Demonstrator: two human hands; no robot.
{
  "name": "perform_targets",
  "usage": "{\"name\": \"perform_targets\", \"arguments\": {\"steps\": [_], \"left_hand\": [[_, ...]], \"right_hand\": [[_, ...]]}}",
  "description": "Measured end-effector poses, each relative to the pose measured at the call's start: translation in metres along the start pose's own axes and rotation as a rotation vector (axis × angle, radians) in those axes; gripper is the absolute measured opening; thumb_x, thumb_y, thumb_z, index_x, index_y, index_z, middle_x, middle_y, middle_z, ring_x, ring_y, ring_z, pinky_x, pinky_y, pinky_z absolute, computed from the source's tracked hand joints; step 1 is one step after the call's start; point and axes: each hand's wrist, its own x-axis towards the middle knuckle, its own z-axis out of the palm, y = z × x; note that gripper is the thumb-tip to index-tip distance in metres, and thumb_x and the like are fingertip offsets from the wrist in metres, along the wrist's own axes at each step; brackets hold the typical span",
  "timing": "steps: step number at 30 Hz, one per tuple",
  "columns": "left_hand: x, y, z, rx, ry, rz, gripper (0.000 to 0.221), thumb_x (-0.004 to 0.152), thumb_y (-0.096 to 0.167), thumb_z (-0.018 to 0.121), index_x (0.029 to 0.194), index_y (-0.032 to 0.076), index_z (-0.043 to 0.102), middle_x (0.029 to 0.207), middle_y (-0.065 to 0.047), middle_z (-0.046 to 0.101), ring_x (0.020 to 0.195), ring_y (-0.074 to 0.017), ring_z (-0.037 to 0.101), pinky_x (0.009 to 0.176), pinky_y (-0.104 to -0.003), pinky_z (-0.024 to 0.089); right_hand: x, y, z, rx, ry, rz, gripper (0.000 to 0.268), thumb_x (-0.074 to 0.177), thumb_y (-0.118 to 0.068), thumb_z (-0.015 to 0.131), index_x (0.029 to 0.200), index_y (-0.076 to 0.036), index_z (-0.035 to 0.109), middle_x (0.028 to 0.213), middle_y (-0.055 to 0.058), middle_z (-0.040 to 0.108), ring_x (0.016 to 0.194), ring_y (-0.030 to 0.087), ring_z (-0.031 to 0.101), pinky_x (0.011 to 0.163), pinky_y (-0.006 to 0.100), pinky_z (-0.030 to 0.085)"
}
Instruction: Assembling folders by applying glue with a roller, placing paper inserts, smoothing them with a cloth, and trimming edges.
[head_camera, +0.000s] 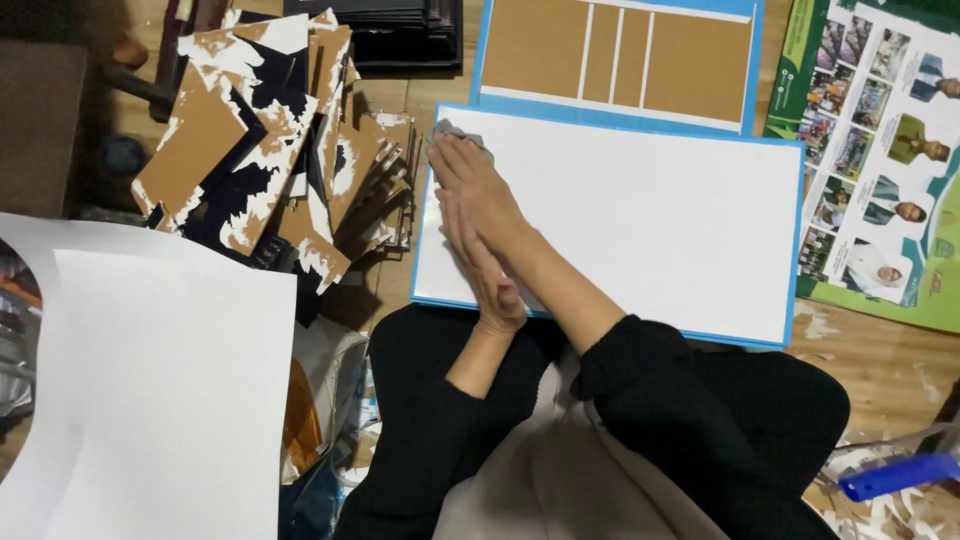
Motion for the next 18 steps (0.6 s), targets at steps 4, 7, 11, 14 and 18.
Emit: {"name": "perform_targets", "arguments": {"steps": [4,7,11,14,18], "left_hand": [[0.000,-0.024,-0.044,-0.035,0.045,-0.052,0.093,0.078,0.070,-0.002,0.141,0.004,0.011,0.146,-0.017,0.005,0.137,-0.0344,0.002,0.110,-0.047,-0.003],[-0.003,-0.029,-0.055,0.069,0.004,-0.156,0.090,0.081,0.068,-0.003,0.142,0.004,0.011,0.146,-0.016,0.006,0.136,-0.0352,0.004,0.109,-0.049,-0.002],[-0.006,-0.043,-0.045,0.240,-0.014,-0.094,0.101,0.076,0.075,-0.001,0.142,0.001,0.013,0.147,-0.018,0.009,0.136,-0.0370,0.005,0.108,-0.049,-0.003],[-0.005,-0.053,-0.050,-0.058,0.054,-0.164,0.089,0.082,0.069,-0.003,0.144,0.005,0.008,0.147,-0.015,0.006,0.135,-0.0363,0.001,0.108,-0.048,-0.004],[-0.003,-0.050,-0.058,-0.255,0.099,-0.264,0.072,0.091,0.055,-0.003,0.144,0.006,0.005,0.148,-0.015,0.000,0.136,-0.0335,-0.003,0.111,-0.045,-0.006]], "right_hand": [[-0.009,-0.039,-0.037,0.047,-0.095,0.050,0.045,0.089,-0.024,0.043,0.127,-0.001,0.044,0.129,0.018,0.045,0.123,0.030,0.039,0.105,0.040,0.025],[-0.013,-0.044,-0.038,0.039,-0.109,0.050,0.044,0.091,-0.024,0.040,0.128,-0.001,0.043,0.128,0.017,0.046,0.123,0.029,0.039,0.106,0.040,0.025],[-0.040,-0.050,-0.030,0.113,-0.067,-0.130,0.049,0.093,-0.034,0.031,0.128,-0.002,0.044,0.128,0.017,0.046,0.122,0.031,0.040,0.105,0.040,0.026],[-0.066,-0.071,-0.044,0.366,-0.099,-0.218,0.057,0.093,-0.038,0.019,0.127,0.001,0.044,0.130,0.021,0.043,0.121,0.037,0.038,0.106,0.045,0.024],[-0.080,-0.095,-0.064,0.276,-0.013,-0.238,0.037,0.093,-0.018,0.034,0.118,0.004,0.050,0.124,0.021,0.049,0.117,0.035,0.043,0.104,0.044,0.029]]}}
